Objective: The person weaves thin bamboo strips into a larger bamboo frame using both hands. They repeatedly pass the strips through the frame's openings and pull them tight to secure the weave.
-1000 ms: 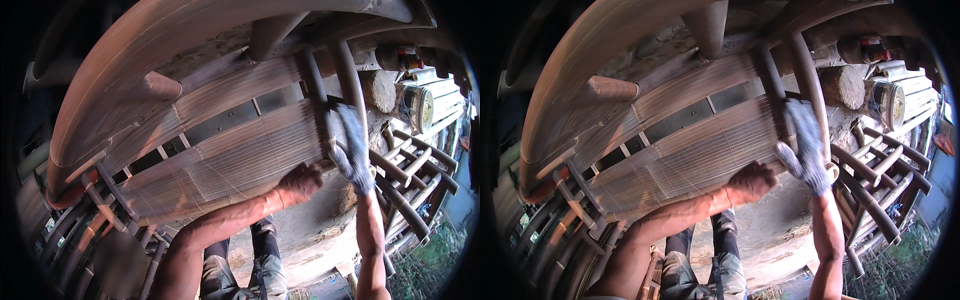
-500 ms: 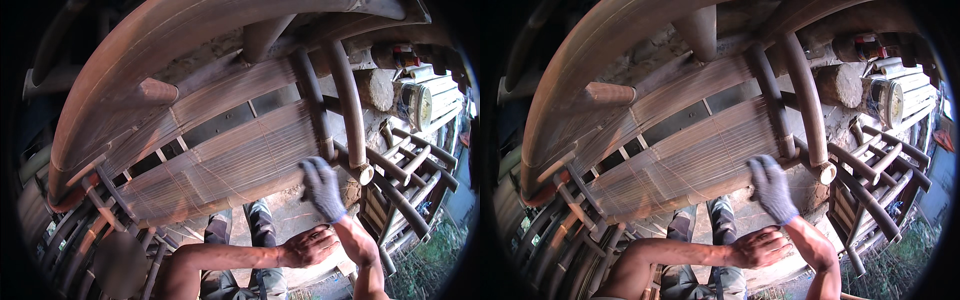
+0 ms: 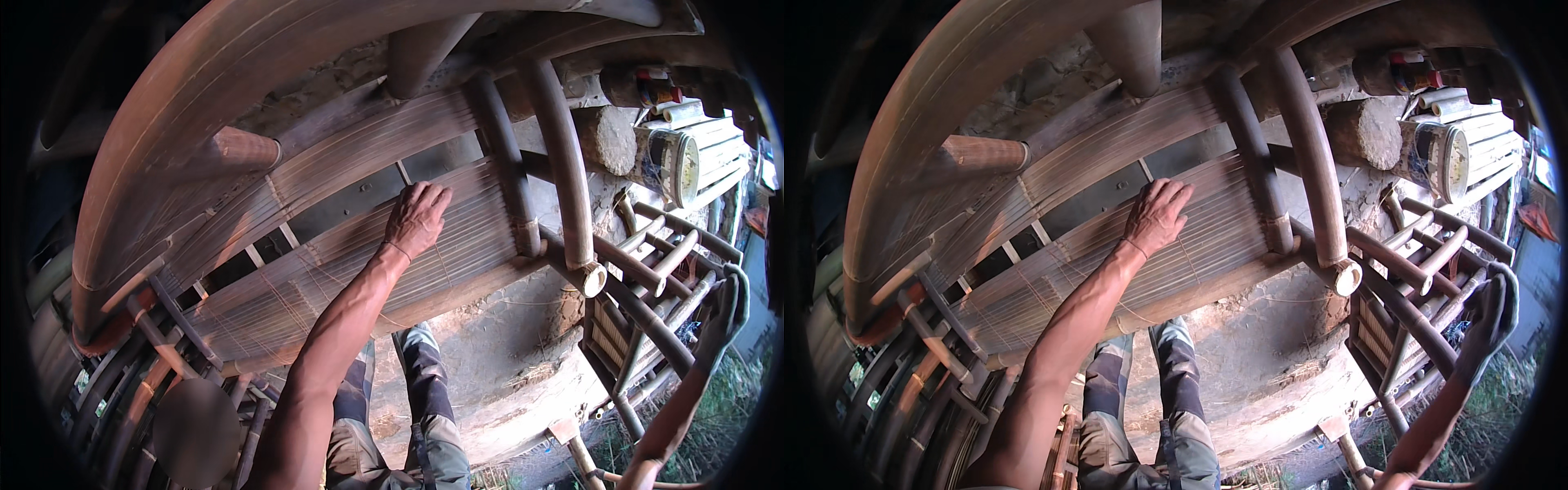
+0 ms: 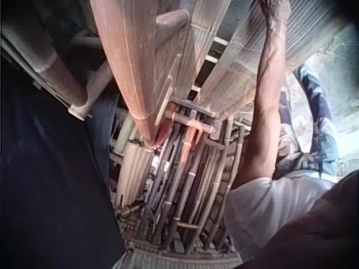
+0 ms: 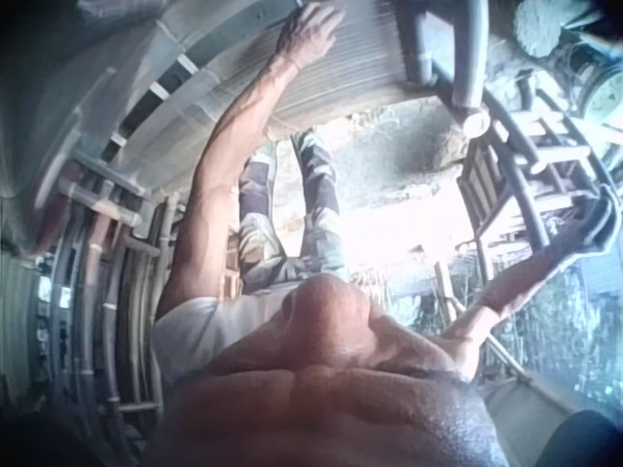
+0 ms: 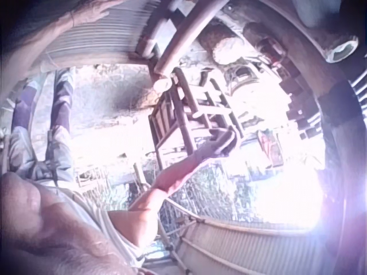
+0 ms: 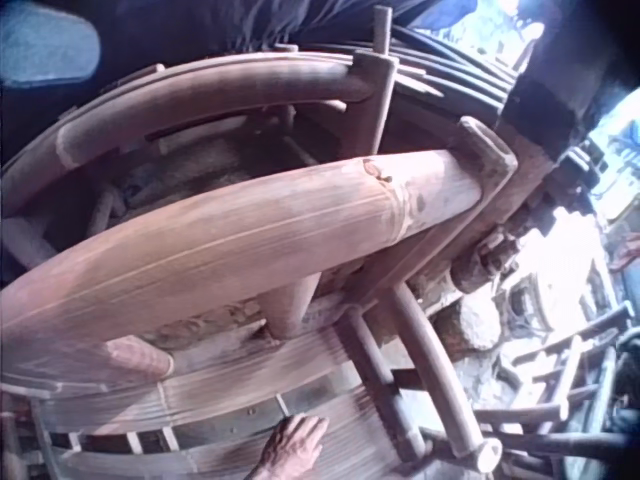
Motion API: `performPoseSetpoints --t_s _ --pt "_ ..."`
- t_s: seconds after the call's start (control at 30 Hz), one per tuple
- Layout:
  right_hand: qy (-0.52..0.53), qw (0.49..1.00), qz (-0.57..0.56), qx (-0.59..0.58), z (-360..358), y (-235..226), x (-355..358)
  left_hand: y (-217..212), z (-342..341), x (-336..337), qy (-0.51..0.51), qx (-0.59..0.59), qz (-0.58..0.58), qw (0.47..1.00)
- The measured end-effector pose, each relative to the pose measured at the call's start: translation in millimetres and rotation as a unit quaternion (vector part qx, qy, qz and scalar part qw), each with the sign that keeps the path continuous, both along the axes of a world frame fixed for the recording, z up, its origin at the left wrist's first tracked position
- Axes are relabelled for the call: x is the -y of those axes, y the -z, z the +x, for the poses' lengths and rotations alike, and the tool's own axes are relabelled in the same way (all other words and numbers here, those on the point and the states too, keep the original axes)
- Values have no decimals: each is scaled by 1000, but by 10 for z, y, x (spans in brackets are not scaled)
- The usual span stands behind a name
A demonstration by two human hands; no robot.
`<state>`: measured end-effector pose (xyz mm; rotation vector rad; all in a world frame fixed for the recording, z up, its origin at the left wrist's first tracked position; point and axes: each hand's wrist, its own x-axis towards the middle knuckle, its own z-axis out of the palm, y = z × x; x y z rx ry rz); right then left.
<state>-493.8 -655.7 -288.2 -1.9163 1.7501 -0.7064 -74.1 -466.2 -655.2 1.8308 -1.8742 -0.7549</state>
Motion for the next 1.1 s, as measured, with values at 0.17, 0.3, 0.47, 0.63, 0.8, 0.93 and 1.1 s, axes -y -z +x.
performPoseSetpoints --t_s 0.17,0.3,0.47,0.63,0.8,0.93,1.1 --pt "173 972 -54 -151 -1877 -47 514 56 -163 10 6 14 -79 997" --pt "-118 808 -175 -549 -388 715 43 -152 -513 -41 94 -2 -38 995" --pt "-340 893 294 17 1628 1687 -933 -823 -905 -45 64 -68 -103 990" --pt "-238 774 569 142 1822 1994 -446 -939 -138 45 -213 -101 21 972" --pt "1 932 308 190 2457 2394 26 -175 604 -325 -320 114 133 931" --pt "-320 886 -80 -327 3065 3202 -264 82 613 -34 -226 14 322 919" --pt "-446 843 210 -215 3784 3867 -676 484 613 -37 -265 -113 81 954"
